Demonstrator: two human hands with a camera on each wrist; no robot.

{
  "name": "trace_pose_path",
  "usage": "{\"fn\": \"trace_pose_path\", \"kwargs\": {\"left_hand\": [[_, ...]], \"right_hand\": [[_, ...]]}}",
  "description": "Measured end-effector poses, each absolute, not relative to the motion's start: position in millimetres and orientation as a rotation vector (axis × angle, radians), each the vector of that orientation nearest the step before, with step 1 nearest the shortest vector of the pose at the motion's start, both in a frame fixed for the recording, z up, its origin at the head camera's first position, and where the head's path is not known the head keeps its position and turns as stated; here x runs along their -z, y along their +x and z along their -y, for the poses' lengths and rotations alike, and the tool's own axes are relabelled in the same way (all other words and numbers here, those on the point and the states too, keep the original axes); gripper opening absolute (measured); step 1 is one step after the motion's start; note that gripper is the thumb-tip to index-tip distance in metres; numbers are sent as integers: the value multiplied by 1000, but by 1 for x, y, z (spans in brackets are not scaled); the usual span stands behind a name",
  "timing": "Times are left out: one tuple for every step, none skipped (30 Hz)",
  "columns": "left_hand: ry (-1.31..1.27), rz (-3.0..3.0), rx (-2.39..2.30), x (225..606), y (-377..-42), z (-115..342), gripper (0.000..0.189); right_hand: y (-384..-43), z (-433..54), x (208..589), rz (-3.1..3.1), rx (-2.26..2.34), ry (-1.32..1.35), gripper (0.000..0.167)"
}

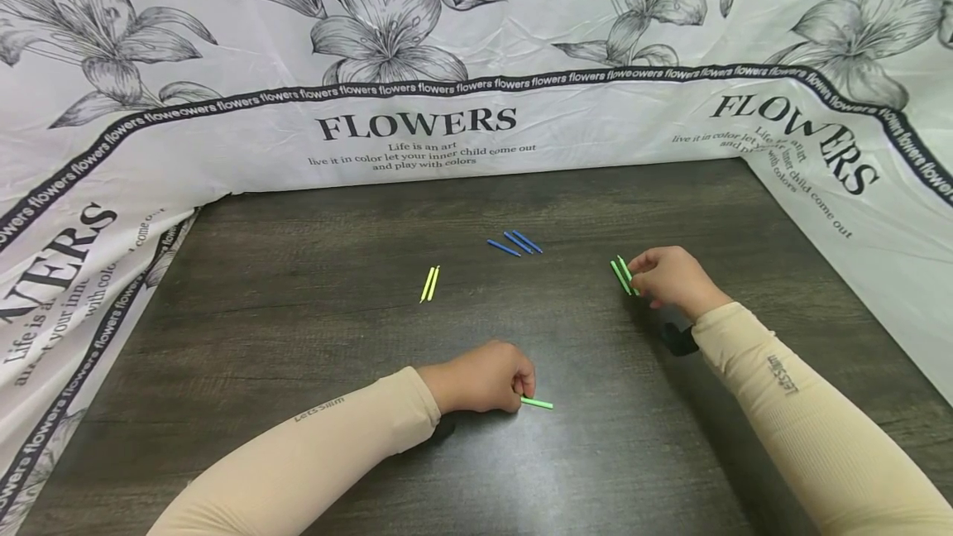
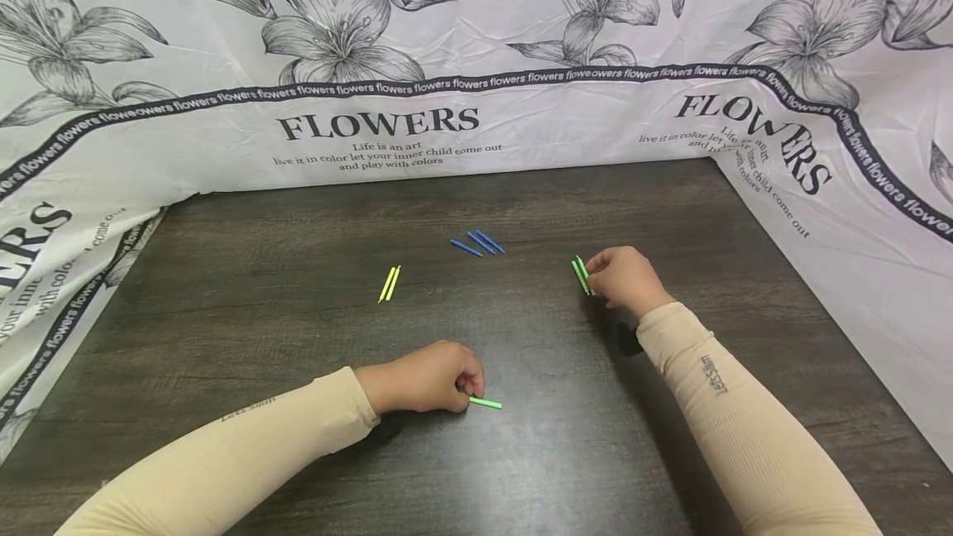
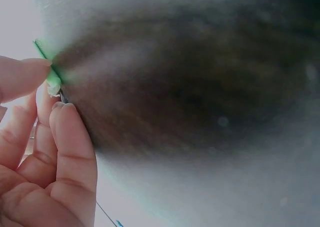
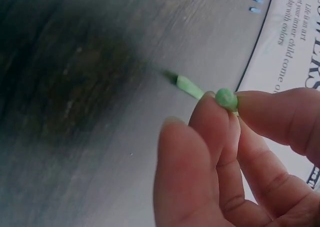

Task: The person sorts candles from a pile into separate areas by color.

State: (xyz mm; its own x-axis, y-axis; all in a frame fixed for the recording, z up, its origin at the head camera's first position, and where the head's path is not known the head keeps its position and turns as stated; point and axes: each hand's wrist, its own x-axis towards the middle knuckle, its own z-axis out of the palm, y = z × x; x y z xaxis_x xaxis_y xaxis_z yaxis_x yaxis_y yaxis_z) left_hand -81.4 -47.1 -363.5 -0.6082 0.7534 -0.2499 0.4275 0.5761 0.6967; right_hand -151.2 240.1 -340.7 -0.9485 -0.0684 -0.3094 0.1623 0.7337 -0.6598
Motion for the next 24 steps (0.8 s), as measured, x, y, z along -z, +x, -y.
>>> {"fn": "trace_pose_path", "kwargs": {"left_hand": [[941,-2279,-804,364,-81,47,18],[941,-2282,-799,364,-81,47,18],[939,-2284,-795,365,-81,47,18],[938,-2287,-791,365,-81,47,19],[938,-2288,-786,365,-81,47,19],[939,-2288,-783,365,-81,47,19],[939,-2287,-780,365,-81,47,18],[941,-2287,-776,365,-82,47,18],[942,-2289,-772,365,-82,47,18],[943,-2290,-768,365,-82,47,18],[946,-2292,-764,365,-82,47,18],[949,-2297,-762,365,-82,47,18],[951,-2301,-760,365,-82,47,18],[953,-2305,-757,365,-82,47,18],[955,-2308,-754,365,-82,47,18],[956,-2311,-752,365,-82,47,18],[959,-2314,-750,365,-82,47,18],[961,-2317,-749,364,-82,47,18],[968,-2319,-749,364,-82,47,18],[976,-2322,-750,364,-82,48,19],[983,-2324,-749,365,-82,48,18],[990,-2325,-750,365,-82,48,18],[997,-2327,-749,365,-82,48,18],[1005,-2328,-749,365,-82,48,18]], "right_hand": [[-152,-240,341,-2623,1037,77,37],[-153,-241,342,-2622,1032,80,37],[-153,-241,342,-2621,1030,83,37],[-154,-241,342,-2619,1027,88,37],[-155,-241,342,-2619,1023,91,37],[-155,-241,342,-2619,1019,95,37],[-156,-241,342,-2618,1013,99,37],[-156,-241,342,-2618,1009,101,37],[-156,-241,341,-2617,1005,102,37],[-157,-241,341,-2617,999,103,37],[-158,-241,341,-2614,996,104,38],[-158,-241,342,-2613,994,107,38],[-159,-241,342,-2610,991,109,38],[-159,-241,342,-2608,988,110,38],[-160,-241,342,-2606,985,110,37],[-161,-241,342,-2606,978,110,37],[-161,-241,343,-2606,974,110,36],[-162,-241,343,-2607,969,109,36],[-163,-241,343,-2608,962,105,36],[-164,-241,344,-2610,957,101,36],[-164,-242,344,-2610,953,99,36],[-165,-242,344,-2608,950,96,36],[-166,-242,345,-2605,951,94,36],[-166,-243,345,-2601,951,93,36]]}}
